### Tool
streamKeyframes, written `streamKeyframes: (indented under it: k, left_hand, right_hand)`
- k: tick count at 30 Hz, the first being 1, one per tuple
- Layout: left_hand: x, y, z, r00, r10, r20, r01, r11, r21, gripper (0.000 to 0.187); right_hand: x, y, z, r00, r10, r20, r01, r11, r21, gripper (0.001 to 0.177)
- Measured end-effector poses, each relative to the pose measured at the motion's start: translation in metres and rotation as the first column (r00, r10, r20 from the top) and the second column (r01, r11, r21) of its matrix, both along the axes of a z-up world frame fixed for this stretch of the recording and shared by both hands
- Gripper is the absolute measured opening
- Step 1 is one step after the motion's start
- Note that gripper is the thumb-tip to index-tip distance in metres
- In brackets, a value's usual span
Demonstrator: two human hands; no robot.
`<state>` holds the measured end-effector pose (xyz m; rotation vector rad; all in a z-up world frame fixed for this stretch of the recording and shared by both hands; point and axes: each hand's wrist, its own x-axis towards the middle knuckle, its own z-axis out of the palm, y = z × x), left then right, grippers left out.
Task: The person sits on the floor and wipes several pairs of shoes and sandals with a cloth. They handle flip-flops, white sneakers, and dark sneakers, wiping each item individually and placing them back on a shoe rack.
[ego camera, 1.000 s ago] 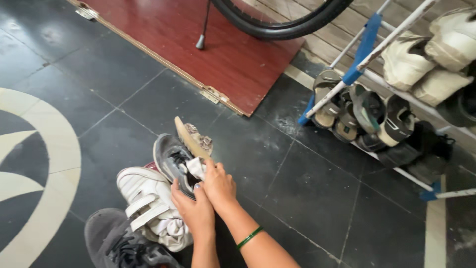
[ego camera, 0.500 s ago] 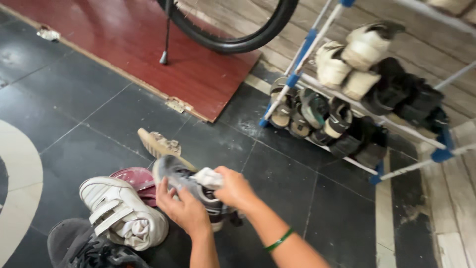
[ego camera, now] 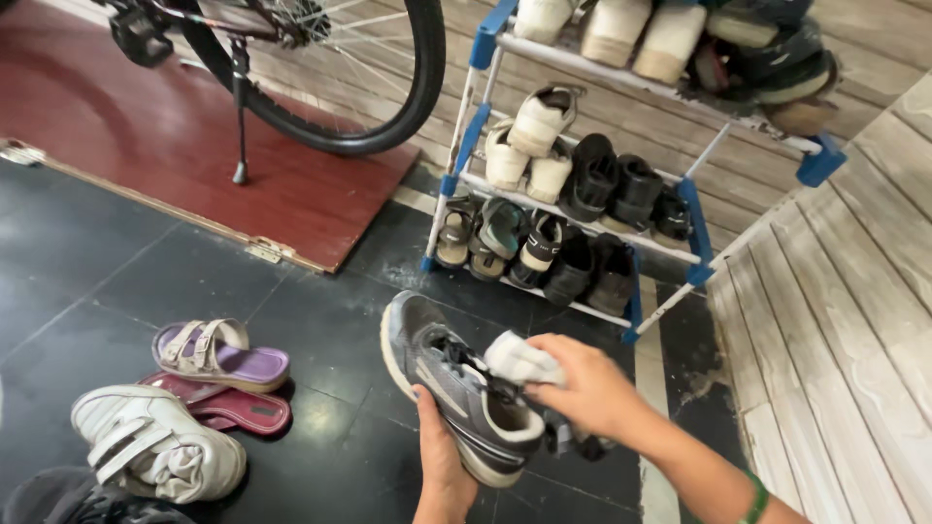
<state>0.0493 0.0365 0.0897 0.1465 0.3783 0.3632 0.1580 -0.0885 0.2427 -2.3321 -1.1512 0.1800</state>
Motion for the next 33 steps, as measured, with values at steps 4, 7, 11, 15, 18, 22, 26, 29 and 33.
streamKeyframes:
  k: [4, 7, 11, 15, 18, 22, 26, 29, 33]
  left_hand:
    - [-0.01, -0.017, 0.01, 0.998, -0.005, -0.055, 0.011, 0.992, 0.126, 0.07]
    - [-0.015, -0.031, -0.003, 0.997, -0.08, -0.016, 0.082, 0.989, 0.124, 0.072]
    - [-0.007, -0.055, -0.019, 0.992, -0.128, 0.004, 0.125, 0.968, 0.216, 0.07]
    - [0.012, -0.083, -0.012, 0.985, -0.172, 0.007, 0.164, 0.95, 0.265, 0.069]
    - [0.018, -0.096, -0.013, 0.989, -0.151, -0.008, 0.135, 0.864, 0.485, 0.071]
    - [0.006, -0.079, -0.009, 0.994, -0.091, 0.066, 0.05, 0.88, 0.472, 0.072]
    - [-0.002, -0.043, 0.006, 0.994, -0.004, -0.112, 0.068, 0.818, 0.572, 0.067]
    - [0.001, -0.038, 0.01, 0.993, -0.015, -0.119, 0.075, 0.85, 0.521, 0.064]
    - [0.005, -0.046, 0.004, 0.99, -0.021, -0.142, 0.103, 0.797, 0.596, 0.063]
  right_hand:
    - [-0.004, -0.035, 0.028, 0.981, -0.161, -0.107, 0.166, 0.985, 0.048, 0.044]
    - [-0.006, -0.059, 0.033, 0.976, -0.168, 0.138, 0.178, 0.982, -0.068, 0.038]
    - [-0.017, -0.079, 0.041, 0.977, -0.108, 0.185, 0.1, 0.994, 0.054, 0.039]
    - [-0.027, -0.075, 0.059, 0.971, -0.107, 0.212, 0.071, 0.983, 0.17, 0.043]
    - [-0.027, -0.066, 0.045, 0.951, 0.028, 0.308, -0.083, 0.982, 0.169, 0.05]
    - [-0.035, -0.066, 0.014, 0.819, 0.431, 0.378, -0.477, 0.878, 0.033, 0.054]
    - [-0.023, -0.078, 0.005, 0.838, 0.457, 0.298, -0.453, 0.887, -0.087, 0.051]
    - [0.002, -0.078, 0.016, 0.879, 0.154, 0.451, -0.124, 0.988, -0.095, 0.056]
    - [0.005, -0.078, 0.035, 0.839, 0.027, 0.544, -0.085, 0.993, 0.082, 0.052]
